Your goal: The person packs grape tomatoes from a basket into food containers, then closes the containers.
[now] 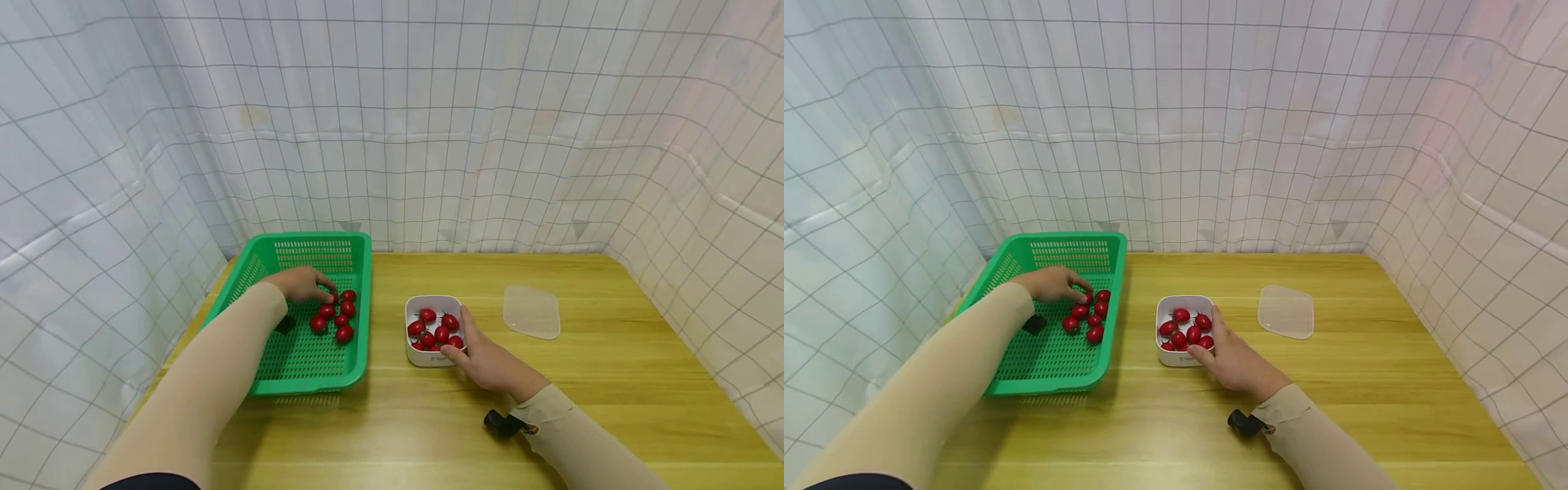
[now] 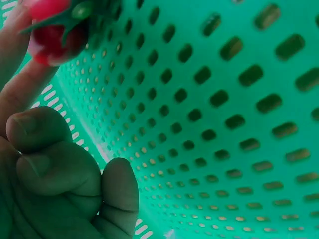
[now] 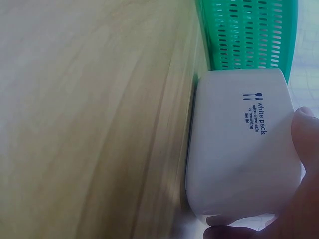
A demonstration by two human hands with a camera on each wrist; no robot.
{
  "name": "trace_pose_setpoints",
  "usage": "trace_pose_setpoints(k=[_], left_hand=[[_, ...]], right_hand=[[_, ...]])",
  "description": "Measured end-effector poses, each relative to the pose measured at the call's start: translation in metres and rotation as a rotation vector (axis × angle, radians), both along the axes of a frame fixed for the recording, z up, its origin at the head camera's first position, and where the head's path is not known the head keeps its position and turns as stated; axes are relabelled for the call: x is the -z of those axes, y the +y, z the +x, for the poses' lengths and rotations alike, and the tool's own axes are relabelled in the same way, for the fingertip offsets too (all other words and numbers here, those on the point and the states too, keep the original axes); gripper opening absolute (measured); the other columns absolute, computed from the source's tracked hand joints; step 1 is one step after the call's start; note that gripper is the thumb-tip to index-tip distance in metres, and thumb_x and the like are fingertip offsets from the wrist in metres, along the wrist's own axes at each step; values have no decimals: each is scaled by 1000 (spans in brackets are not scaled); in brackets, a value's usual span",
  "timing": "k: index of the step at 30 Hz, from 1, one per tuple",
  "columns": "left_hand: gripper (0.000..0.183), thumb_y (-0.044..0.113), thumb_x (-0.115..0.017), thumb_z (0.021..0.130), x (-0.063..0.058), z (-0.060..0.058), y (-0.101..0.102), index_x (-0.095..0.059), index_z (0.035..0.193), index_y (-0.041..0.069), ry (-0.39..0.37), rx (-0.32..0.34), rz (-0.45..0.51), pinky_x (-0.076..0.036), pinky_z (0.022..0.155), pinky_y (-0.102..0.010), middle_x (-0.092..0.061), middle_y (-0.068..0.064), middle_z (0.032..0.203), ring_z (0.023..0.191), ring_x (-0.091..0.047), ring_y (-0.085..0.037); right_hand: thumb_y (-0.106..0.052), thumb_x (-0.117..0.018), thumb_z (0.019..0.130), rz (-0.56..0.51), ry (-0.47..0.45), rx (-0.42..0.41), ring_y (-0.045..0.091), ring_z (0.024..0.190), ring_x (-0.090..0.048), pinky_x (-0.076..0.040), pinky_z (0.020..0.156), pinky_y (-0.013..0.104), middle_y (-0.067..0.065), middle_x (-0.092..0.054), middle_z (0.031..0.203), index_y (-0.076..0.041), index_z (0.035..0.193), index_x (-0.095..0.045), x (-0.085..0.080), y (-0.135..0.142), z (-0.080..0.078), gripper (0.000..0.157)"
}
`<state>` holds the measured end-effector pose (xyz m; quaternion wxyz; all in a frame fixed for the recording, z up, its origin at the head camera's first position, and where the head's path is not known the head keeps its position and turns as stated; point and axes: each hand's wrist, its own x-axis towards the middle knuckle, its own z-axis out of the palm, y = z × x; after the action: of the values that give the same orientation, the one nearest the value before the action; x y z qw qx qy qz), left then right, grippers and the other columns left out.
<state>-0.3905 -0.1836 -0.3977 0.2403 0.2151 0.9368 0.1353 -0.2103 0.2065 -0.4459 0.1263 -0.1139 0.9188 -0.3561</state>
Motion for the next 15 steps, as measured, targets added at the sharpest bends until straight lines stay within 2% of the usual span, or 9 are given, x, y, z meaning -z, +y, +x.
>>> trace_pose_setpoints(k=[4,15], left_hand=[[46,45,-66,103,3,0,2,-67,143,23,-11,-29,-2,-35,121,-65,-51,-18,160,152,-38,-47],[43,42,-65,104,5,0,-1,-69,141,21,-1,-31,-13,-35,122,-64,-53,-20,157,150,-41,-48]], right_hand=[[-45,-51,110,-4,-3,-5,44,162,-13,-18,130,61,23,4,176,0,165,17,1,1,0,98],[-45,-53,110,-5,-8,12,42,162,-14,-19,130,60,21,2,177,-2,166,16,2,-1,-1,99]])
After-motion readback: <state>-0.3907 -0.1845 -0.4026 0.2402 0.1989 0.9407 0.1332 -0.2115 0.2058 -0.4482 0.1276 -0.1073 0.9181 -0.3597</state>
